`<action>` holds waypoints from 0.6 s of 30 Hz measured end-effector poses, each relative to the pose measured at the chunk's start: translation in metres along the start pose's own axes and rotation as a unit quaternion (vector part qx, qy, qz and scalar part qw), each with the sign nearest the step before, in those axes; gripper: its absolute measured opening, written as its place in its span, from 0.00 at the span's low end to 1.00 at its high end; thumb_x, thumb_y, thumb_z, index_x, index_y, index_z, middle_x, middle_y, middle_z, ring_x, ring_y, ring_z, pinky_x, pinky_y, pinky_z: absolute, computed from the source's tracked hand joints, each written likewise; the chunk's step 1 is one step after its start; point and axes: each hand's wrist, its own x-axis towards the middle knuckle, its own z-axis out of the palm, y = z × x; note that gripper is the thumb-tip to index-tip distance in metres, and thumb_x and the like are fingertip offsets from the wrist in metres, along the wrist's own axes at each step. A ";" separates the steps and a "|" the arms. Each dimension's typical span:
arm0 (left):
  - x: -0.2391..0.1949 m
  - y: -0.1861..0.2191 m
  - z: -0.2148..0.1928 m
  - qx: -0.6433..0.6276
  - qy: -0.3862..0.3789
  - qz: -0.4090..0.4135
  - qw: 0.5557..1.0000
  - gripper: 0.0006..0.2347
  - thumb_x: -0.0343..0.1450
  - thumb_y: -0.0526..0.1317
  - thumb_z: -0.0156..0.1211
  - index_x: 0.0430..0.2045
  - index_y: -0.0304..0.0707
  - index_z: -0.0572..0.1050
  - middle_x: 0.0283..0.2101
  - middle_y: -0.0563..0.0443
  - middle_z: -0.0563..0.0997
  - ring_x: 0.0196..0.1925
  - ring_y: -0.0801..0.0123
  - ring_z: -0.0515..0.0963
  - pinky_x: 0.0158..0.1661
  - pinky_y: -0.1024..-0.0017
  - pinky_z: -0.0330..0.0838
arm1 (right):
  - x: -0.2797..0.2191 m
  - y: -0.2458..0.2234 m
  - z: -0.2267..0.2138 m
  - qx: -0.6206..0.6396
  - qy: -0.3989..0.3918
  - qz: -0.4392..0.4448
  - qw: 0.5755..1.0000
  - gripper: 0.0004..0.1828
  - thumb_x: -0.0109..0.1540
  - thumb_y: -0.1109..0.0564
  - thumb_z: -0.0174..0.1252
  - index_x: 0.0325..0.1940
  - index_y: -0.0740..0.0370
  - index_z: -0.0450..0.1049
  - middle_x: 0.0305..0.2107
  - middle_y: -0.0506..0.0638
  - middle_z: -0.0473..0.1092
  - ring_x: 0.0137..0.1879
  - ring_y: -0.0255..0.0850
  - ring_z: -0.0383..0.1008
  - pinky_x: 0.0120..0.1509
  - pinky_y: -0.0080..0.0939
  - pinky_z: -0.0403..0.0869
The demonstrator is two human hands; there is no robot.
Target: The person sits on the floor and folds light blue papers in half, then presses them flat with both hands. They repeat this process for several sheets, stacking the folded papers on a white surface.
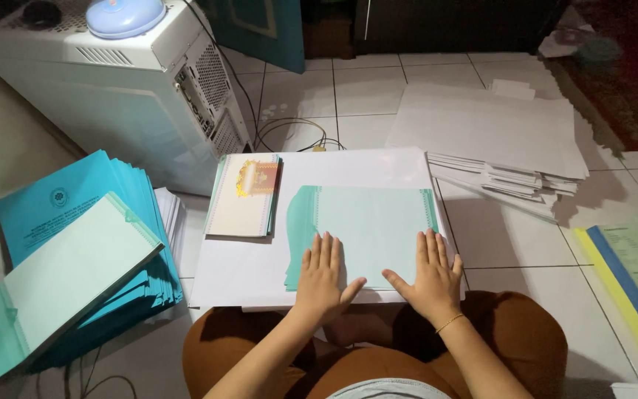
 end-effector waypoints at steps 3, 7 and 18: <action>-0.014 0.002 -0.006 -0.010 -0.020 0.025 0.999 0.43 0.72 0.71 0.30 0.71 0.29 0.48 0.75 0.30 0.48 0.78 0.42 0.43 0.70 0.49 0.39 | 0.000 0.000 -0.001 0.009 0.003 -0.006 1.000 0.62 0.57 0.12 0.38 0.79 0.58 0.44 0.77 0.57 0.42 0.83 0.48 0.37 0.76 0.70 0.42; 0.051 -0.030 0.000 0.028 0.004 0.019 0.999 0.43 0.72 0.71 0.28 0.71 0.28 0.51 0.74 0.30 0.51 0.77 0.43 0.47 0.70 0.49 0.44 | 0.001 0.002 0.003 -0.005 0.003 -0.008 1.000 0.62 0.57 0.12 0.38 0.79 0.58 0.44 0.77 0.58 0.42 0.83 0.48 0.38 0.76 0.70 0.43; 0.075 -0.034 0.005 0.035 0.079 -0.039 0.996 0.41 0.73 0.68 0.34 0.70 0.27 0.54 0.74 0.29 0.55 0.77 0.43 0.49 0.70 0.48 0.45 | 0.001 0.002 0.003 0.003 0.015 -0.010 1.000 0.61 0.57 0.12 0.36 0.79 0.58 0.45 0.77 0.58 0.43 0.82 0.49 0.39 0.76 0.69 0.44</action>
